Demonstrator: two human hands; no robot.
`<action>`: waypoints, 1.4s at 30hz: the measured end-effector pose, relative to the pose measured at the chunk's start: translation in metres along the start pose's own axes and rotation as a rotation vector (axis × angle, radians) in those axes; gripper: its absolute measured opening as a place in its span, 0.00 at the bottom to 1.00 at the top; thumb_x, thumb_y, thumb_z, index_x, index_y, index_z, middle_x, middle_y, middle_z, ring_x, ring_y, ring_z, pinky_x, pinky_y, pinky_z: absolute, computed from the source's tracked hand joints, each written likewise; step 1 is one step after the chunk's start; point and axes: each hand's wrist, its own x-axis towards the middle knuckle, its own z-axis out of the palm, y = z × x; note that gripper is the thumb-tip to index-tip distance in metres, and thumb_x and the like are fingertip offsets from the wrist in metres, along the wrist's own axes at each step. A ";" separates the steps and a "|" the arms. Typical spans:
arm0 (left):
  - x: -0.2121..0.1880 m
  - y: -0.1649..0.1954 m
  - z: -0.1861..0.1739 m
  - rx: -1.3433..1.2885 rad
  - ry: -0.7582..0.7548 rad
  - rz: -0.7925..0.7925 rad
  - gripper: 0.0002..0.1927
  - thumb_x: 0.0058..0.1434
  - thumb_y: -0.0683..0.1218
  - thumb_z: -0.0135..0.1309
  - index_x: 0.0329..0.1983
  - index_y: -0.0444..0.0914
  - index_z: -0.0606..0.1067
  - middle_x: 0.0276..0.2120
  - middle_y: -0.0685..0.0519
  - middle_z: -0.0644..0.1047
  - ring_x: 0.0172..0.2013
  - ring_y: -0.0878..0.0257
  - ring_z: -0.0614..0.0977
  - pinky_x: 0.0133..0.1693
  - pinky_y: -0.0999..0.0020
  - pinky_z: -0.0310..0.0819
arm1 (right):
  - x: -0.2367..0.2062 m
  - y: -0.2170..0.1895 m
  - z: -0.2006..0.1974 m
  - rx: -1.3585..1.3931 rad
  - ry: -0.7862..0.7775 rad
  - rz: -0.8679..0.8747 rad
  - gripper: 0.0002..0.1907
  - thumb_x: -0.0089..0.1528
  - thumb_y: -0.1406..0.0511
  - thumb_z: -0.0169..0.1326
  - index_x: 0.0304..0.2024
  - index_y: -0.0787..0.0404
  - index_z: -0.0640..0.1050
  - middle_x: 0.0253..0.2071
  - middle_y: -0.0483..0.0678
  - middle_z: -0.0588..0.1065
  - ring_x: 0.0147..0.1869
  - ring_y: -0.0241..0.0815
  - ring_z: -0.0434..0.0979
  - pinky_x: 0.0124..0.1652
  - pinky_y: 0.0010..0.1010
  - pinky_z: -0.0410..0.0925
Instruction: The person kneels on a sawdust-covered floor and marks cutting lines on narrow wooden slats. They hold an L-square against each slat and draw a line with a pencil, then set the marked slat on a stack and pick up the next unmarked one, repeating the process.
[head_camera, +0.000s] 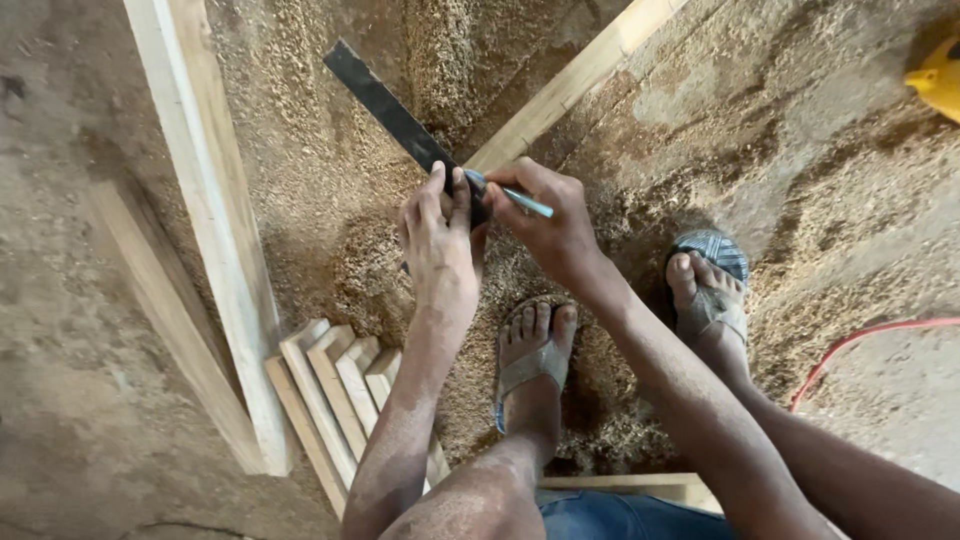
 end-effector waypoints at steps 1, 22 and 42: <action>-0.001 0.000 0.001 -0.003 -0.027 -0.016 0.39 0.56 0.44 0.66 0.71 0.33 0.67 0.67 0.42 0.63 0.62 0.42 0.68 0.64 0.46 0.62 | -0.004 0.001 -0.002 0.025 -0.006 -0.021 0.06 0.67 0.71 0.60 0.46 0.66 0.80 0.35 0.51 0.81 0.36 0.36 0.82 0.33 0.27 0.74; -0.002 0.014 -0.006 0.018 0.019 0.043 0.41 0.56 0.37 0.63 0.74 0.39 0.63 0.69 0.43 0.61 0.63 0.43 0.69 0.63 0.49 0.69 | -0.030 0.004 0.046 0.519 0.193 0.386 0.11 0.70 0.64 0.56 0.48 0.65 0.83 0.34 0.43 0.80 0.36 0.28 0.74 0.32 0.22 0.69; 0.036 0.040 0.024 -0.147 -0.005 0.118 0.45 0.60 0.38 0.67 0.78 0.45 0.59 0.72 0.43 0.60 0.68 0.43 0.69 0.66 0.51 0.69 | -0.019 0.046 0.005 0.552 0.229 0.502 0.11 0.70 0.63 0.55 0.45 0.64 0.83 0.30 0.39 0.77 0.30 0.26 0.72 0.29 0.20 0.67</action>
